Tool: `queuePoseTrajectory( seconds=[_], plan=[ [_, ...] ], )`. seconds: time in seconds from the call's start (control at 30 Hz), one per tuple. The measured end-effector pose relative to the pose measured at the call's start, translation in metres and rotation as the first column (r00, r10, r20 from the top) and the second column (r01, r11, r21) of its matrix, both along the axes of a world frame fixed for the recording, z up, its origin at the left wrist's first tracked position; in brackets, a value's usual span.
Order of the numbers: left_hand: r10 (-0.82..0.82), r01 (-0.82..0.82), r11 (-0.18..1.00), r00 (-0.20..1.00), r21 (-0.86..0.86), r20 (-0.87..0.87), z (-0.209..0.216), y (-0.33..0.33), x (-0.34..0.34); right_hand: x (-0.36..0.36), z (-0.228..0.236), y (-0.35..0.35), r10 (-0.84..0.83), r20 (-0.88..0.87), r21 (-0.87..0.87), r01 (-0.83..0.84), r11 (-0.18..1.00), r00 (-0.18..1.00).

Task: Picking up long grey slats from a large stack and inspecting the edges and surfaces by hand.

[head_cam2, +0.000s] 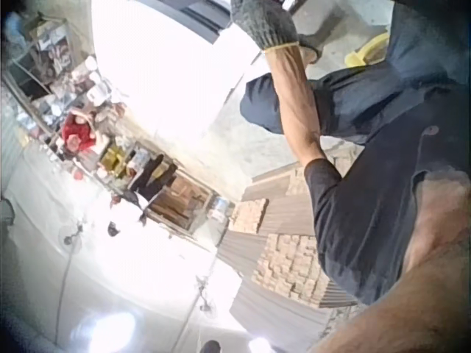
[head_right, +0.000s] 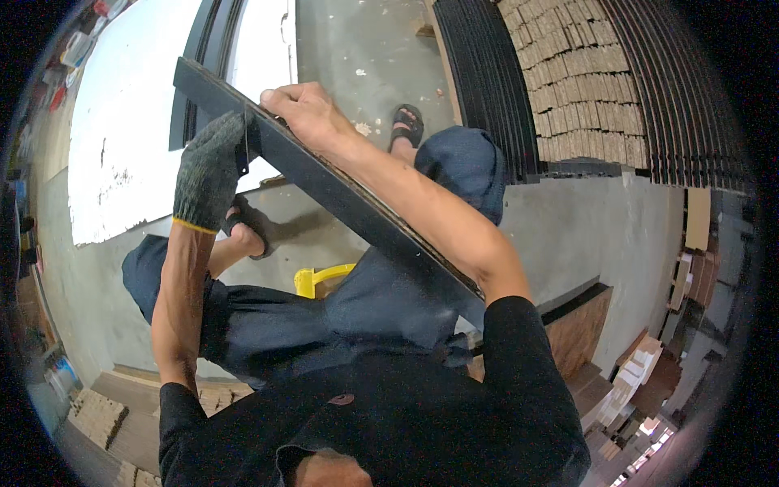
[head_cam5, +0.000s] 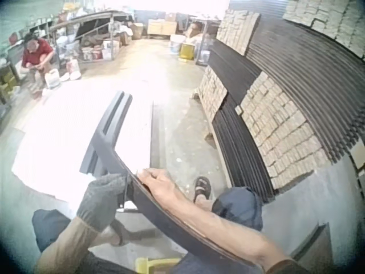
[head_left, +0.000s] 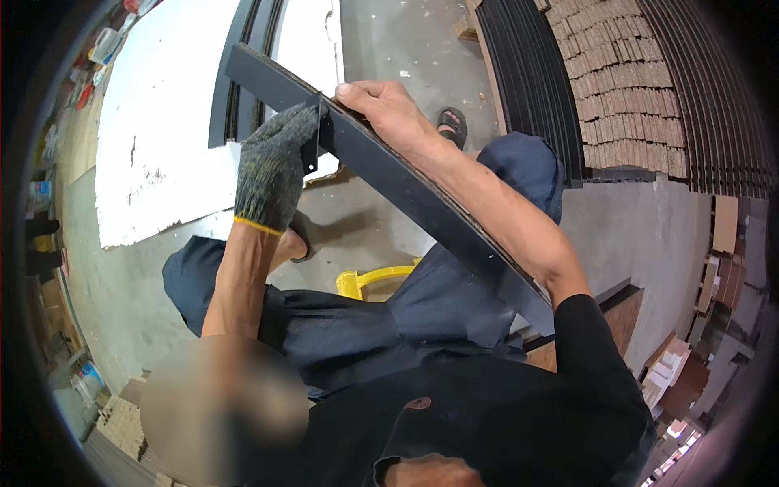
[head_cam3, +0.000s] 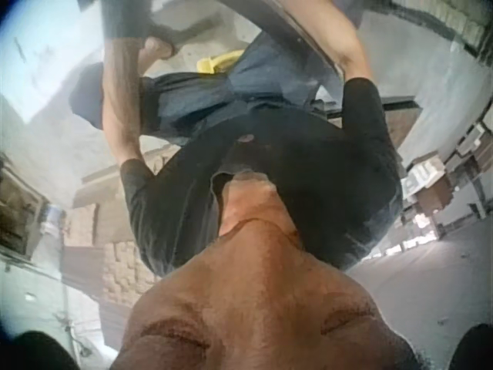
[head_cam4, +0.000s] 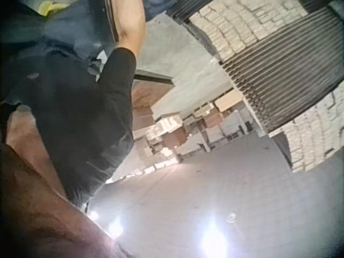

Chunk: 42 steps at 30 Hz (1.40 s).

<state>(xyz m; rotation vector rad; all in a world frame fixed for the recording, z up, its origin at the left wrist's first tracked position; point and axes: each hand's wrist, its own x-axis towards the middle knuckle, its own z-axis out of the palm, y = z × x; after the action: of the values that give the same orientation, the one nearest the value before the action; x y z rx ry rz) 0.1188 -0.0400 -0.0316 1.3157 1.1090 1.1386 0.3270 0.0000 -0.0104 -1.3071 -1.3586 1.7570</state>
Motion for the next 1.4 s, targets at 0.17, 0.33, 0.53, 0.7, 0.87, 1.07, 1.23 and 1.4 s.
queuePoseTrajectory(
  seconds=[0.17, 0.33, 0.53, 0.7, 0.87, 1.07, 1.23, 1.4],
  plan=[
    [0.237, -0.22, 0.964, 0.965, -0.148, 0.111, 0.009, 0.034, -0.027, 0.023, -0.003, -0.02, 0.027, -0.085, 0.009, -0.026, 1.0, 0.996],
    [0.34, -0.362, 0.93, 0.775, -0.067, 0.533, -0.018, 0.096, -0.161, 0.059, 0.024, -0.084, 0.2, -0.387, -0.562, -0.403, 0.723, 0.9],
    [0.569, -0.588, 0.798, 0.807, 0.128, 0.159, 0.016, 0.082, -0.115, 0.058, 0.011, -0.119, 0.196, -0.352, -0.382, -0.332, 0.863, 0.915],
    [0.68, -0.474, 0.712, 0.649, 0.519, -0.34, 0.017, 0.065, -0.068, 0.037, 0.011, -0.108, 0.176, -0.275, -0.334, -0.266, 0.904, 0.945],
    [0.588, 0.017, 0.718, 0.521, 0.696, -0.619, 0.018, 0.038, -0.023, 0.041, 0.0, -0.09, 0.173, -0.27, -0.315, -0.257, 0.914, 0.947],
    [0.233, 0.2, 0.805, 0.76, 0.559, -0.607, 0.015, -0.022, 0.027, 0.045, -0.016, -0.078, 0.14, -0.264, -0.325, -0.225, 0.919, 0.954],
    [0.286, 0.157, 0.771, 0.781, 0.617, -0.555, 0.021, -0.018, 0.006, 0.036, -0.02, -0.08, 0.043, -0.222, -0.377, -0.127, 0.918, 0.974],
    [0.497, -0.005, 0.767, 0.638, 0.642, -0.588, 0.009, 0.02, -0.006, 0.027, -0.014, -0.076, 0.064, -0.264, -0.316, -0.149, 0.937, 0.962]
  ],
)
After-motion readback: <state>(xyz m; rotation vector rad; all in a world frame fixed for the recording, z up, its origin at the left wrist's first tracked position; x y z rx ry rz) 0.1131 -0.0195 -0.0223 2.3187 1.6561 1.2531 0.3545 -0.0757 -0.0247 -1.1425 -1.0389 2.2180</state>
